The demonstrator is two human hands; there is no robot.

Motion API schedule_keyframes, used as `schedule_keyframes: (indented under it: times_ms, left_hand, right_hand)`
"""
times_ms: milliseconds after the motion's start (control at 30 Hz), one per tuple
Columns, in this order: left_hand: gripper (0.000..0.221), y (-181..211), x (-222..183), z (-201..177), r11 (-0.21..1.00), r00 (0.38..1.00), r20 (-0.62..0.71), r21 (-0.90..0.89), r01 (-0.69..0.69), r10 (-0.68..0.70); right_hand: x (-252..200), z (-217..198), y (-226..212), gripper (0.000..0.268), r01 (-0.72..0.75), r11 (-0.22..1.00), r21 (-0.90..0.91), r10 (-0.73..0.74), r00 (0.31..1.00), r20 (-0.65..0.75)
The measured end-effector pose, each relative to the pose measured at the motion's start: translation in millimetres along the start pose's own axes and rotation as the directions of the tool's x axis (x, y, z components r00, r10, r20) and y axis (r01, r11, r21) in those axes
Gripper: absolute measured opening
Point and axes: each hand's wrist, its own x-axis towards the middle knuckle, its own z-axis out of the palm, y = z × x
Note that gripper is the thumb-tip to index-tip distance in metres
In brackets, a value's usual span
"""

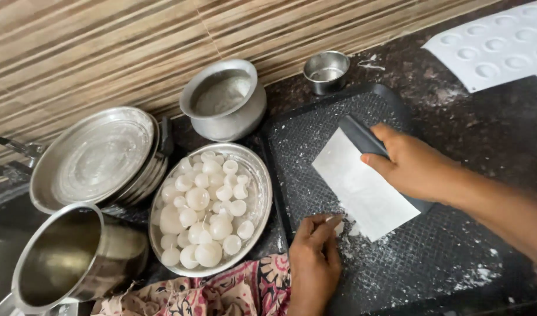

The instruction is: Breaking small white wax or material pieces on a tray using a scraper tool.

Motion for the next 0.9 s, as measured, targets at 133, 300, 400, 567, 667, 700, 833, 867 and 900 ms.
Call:
schedule_keyframes:
  times_ms: [133,300,400,567,667,700,833,867,900]
  left_hand:
    - [0.025,6,1,0,0.999,0.997,0.065,-0.012,-0.04,0.041]
    - [0.024,-4,-1,6,0.997,0.996,0.069,-0.041,0.066,-0.063]
    - [0.024,-6,-2,8,0.997,0.996,0.058,-0.037,0.071,-0.069]
    - [0.02,-7,0,8,0.996,0.995,0.05,-0.015,0.086,-0.085]
    - [0.015,-7,0,7,0.99,0.987,0.08,-0.018,0.138,-0.136]
    - [0.014,-8,0,8,0.993,0.992,0.065,-0.043,0.109,-0.106]
    - [0.015,-18,-1,15,0.999,0.999,0.02,-0.029,0.035,-0.035]
    - [0.015,-18,-1,18,0.999,0.999,0.023,-0.031,0.04,-0.039]
    - [0.013,-19,-2,20,0.993,0.994,0.025,-0.051,0.105,-0.103]
  right_hand:
    - [-21,-2,-11,0.034,-0.16,0.986,-0.041,0.159,0.987,-0.009]
    - [-27,15,1,0.04,-0.128,0.991,-0.046,0.126,0.991,-0.036]
    - [-27,12,-6,0.042,-0.148,0.988,-0.044,0.147,0.989,-0.028]
    - [-28,5,-15,0.039,-0.277,0.96,-0.051,0.279,0.96,0.036]
    - [-25,14,0,0.044,-0.22,0.974,-0.061,0.22,0.975,-0.004]
    - [-25,15,0,0.048,-0.203,0.975,-0.087,0.202,0.979,-0.013]
    - [-31,2,-46,0.048,-0.323,0.93,-0.176,0.341,0.937,0.081]
    - [-32,6,-39,0.048,-0.327,0.928,-0.178,0.346,0.935,0.083]
    - [-33,10,-33,0.046,-0.286,0.942,-0.173,0.299,0.953,0.05]
